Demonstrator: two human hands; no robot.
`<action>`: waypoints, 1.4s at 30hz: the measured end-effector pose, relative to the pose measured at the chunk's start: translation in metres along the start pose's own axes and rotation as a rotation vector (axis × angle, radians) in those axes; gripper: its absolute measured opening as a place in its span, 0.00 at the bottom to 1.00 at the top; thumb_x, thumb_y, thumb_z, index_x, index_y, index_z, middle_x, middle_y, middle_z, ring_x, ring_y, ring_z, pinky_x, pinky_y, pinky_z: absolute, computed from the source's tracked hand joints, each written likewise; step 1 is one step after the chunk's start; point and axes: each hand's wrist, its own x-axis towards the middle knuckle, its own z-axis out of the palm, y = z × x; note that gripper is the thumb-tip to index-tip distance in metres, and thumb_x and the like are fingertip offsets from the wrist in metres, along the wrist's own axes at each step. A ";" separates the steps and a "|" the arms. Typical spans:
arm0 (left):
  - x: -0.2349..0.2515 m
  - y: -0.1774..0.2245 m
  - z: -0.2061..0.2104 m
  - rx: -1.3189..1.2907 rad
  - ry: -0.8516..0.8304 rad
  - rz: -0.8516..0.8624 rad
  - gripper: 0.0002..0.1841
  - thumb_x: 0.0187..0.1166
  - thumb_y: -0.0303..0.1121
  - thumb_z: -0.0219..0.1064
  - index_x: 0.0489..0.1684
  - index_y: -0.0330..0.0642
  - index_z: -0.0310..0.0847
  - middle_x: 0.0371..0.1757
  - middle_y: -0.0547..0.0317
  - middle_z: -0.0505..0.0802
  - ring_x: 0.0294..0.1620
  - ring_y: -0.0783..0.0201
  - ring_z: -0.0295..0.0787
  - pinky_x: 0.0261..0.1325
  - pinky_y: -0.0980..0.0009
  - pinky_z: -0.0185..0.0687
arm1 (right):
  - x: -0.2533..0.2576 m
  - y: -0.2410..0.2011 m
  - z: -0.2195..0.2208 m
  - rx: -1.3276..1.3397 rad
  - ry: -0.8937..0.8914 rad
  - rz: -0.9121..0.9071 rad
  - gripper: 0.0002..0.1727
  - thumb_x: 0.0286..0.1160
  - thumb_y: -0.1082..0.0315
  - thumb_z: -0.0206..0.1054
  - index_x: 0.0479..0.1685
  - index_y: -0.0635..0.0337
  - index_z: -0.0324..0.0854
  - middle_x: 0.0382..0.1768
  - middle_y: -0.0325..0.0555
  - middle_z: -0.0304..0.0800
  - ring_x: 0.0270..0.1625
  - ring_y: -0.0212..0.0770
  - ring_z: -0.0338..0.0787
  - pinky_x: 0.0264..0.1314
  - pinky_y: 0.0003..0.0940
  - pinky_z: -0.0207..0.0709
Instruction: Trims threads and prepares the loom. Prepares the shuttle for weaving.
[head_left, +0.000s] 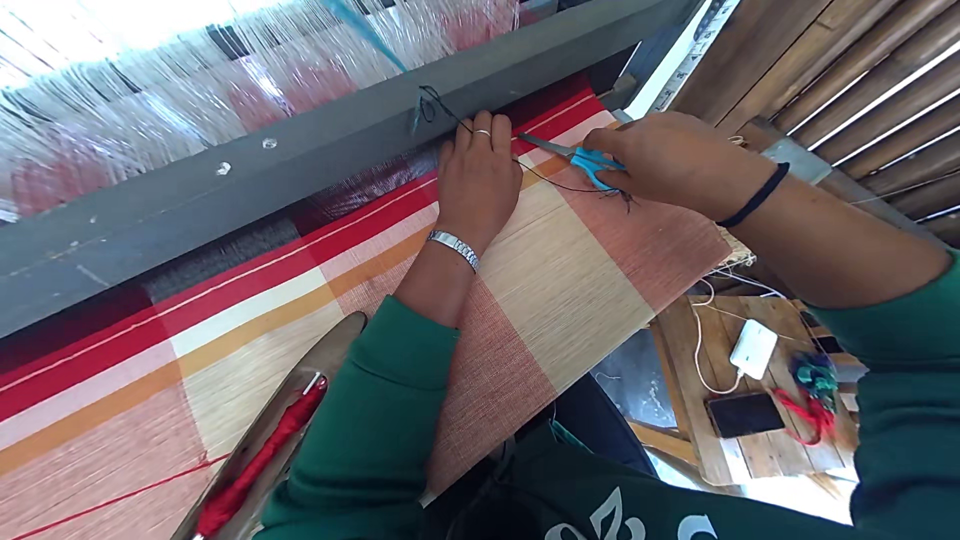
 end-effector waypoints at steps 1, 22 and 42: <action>0.000 0.000 0.000 0.004 0.000 -0.002 0.18 0.87 0.38 0.54 0.67 0.39 0.76 0.71 0.42 0.83 0.76 0.41 0.76 0.65 0.47 0.77 | 0.000 -0.001 0.000 -0.004 0.001 -0.001 0.14 0.83 0.63 0.67 0.62 0.55 0.82 0.39 0.57 0.90 0.46 0.63 0.92 0.49 0.65 0.82; 0.000 0.001 -0.003 -0.037 0.004 -0.018 0.17 0.87 0.38 0.55 0.66 0.39 0.73 0.71 0.42 0.83 0.75 0.41 0.78 0.65 0.48 0.77 | -0.002 0.016 0.008 0.112 0.033 -0.015 0.17 0.81 0.60 0.69 0.65 0.54 0.82 0.37 0.54 0.91 0.41 0.58 0.92 0.49 0.62 0.83; 0.000 0.002 -0.002 -0.021 0.019 -0.018 0.16 0.86 0.38 0.57 0.65 0.39 0.73 0.69 0.41 0.83 0.73 0.41 0.79 0.63 0.49 0.78 | 0.001 0.008 0.005 0.066 0.040 -0.033 0.17 0.83 0.61 0.68 0.65 0.55 0.82 0.40 0.56 0.92 0.45 0.61 0.92 0.52 0.63 0.83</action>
